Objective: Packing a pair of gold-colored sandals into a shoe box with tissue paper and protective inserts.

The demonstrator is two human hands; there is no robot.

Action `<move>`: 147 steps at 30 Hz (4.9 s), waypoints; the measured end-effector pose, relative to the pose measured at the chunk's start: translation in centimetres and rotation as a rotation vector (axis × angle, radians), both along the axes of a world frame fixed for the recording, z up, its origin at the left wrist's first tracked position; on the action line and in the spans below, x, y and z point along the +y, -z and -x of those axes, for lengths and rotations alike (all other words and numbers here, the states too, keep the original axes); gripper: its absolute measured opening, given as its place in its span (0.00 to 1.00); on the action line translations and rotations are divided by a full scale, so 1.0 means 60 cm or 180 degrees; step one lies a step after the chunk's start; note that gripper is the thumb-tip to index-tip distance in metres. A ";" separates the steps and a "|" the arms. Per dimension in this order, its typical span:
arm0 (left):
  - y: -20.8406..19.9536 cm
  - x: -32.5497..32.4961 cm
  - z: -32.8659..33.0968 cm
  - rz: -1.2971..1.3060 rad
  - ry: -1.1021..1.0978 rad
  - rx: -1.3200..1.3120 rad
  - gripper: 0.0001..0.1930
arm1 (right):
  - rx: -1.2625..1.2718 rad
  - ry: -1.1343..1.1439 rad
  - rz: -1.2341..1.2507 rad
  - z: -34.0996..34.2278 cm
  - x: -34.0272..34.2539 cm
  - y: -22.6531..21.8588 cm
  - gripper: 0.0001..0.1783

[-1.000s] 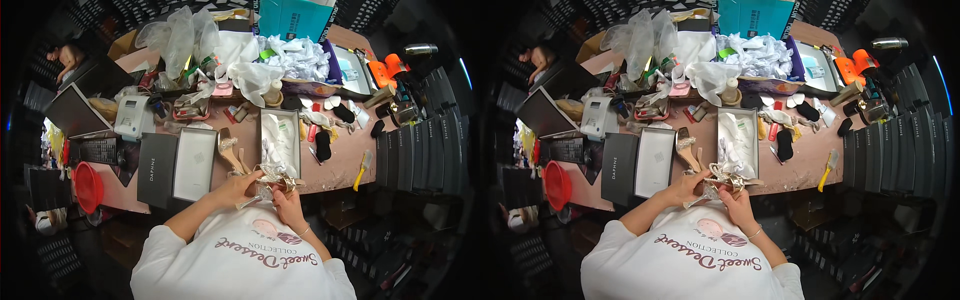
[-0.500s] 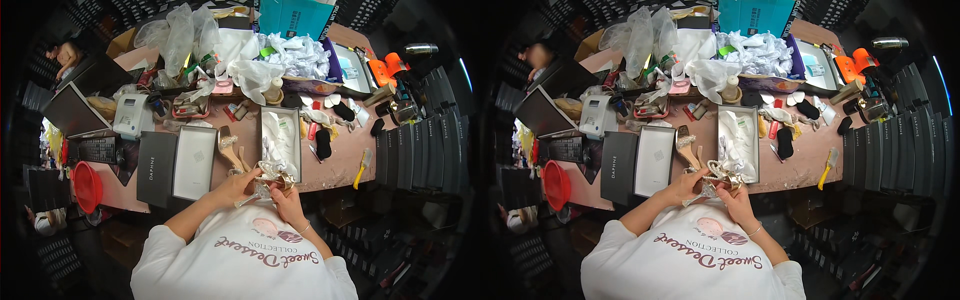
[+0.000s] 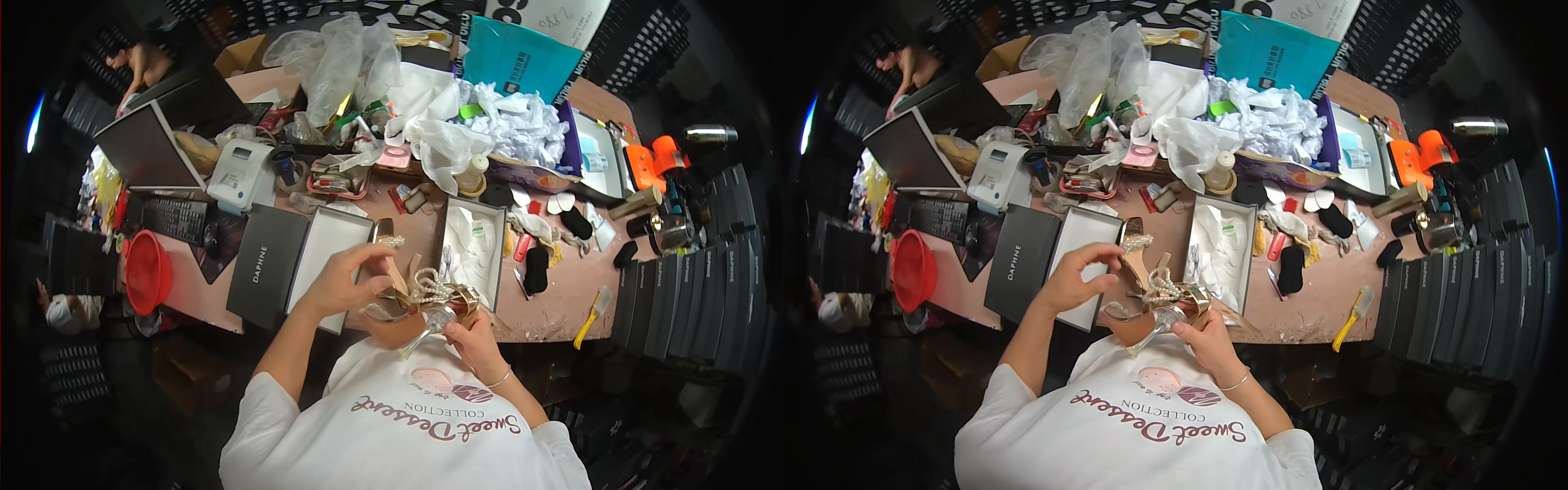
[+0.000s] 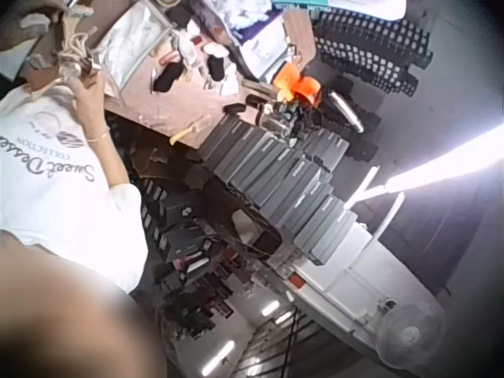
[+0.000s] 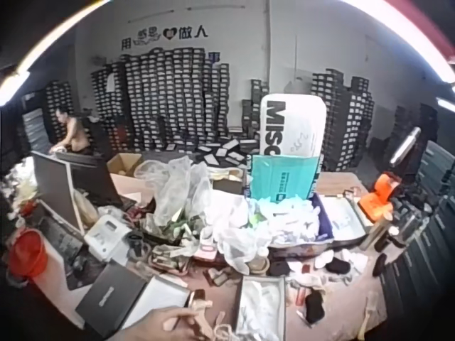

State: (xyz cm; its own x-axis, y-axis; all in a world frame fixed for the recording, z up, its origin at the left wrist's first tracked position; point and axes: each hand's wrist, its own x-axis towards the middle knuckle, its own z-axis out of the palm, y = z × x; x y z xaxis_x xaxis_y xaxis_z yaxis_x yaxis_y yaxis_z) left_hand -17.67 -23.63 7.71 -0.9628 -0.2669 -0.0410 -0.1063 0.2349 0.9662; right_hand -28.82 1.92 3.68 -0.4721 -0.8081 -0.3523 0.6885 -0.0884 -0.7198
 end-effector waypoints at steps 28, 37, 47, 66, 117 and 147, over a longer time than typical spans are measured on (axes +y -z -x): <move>0.123 -0.086 0.014 -0.3057 0.0480 0.0656 0.16 | 0.4638 -0.0653 -0.1113 0.343 -0.511 -0.037 0.11; 0.197 -0.107 0.047 -0.3387 -0.0048 0.0190 0.15 | 0.5967 -0.1167 -0.1169 0.437 -0.683 0.104 0.21; 0.226 -0.134 0.097 -0.3759 0.0083 -0.0068 0.13 | 0.6412 -0.1304 -0.0915 0.364 -0.595 0.114 0.20; 0.221 -0.135 0.089 -0.3984 -0.0113 -0.0047 0.13 | 0.5281 -0.0706 -0.0711 0.445 -0.692 0.071 0.11; 0.233 -0.134 0.095 -0.4141 -0.0055 -0.0229 0.14 | 0.4786 -0.1256 -0.1144 0.524 -0.679 0.017 0.13; 0.227 -0.130 0.100 -0.4213 -0.0047 -0.0248 0.14 | 0.7083 -0.1612 -0.0909 0.371 -0.723 0.081 0.21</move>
State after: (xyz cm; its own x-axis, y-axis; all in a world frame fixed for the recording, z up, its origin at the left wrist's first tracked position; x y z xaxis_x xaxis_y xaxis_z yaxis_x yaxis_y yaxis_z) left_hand -23.64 -31.44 -5.93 -0.9435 0.0067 -0.3312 -0.1658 -0.8751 0.4547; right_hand -51.06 -41.47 -1.18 0.0031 -0.9865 0.1637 -0.9963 -0.0170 -0.0838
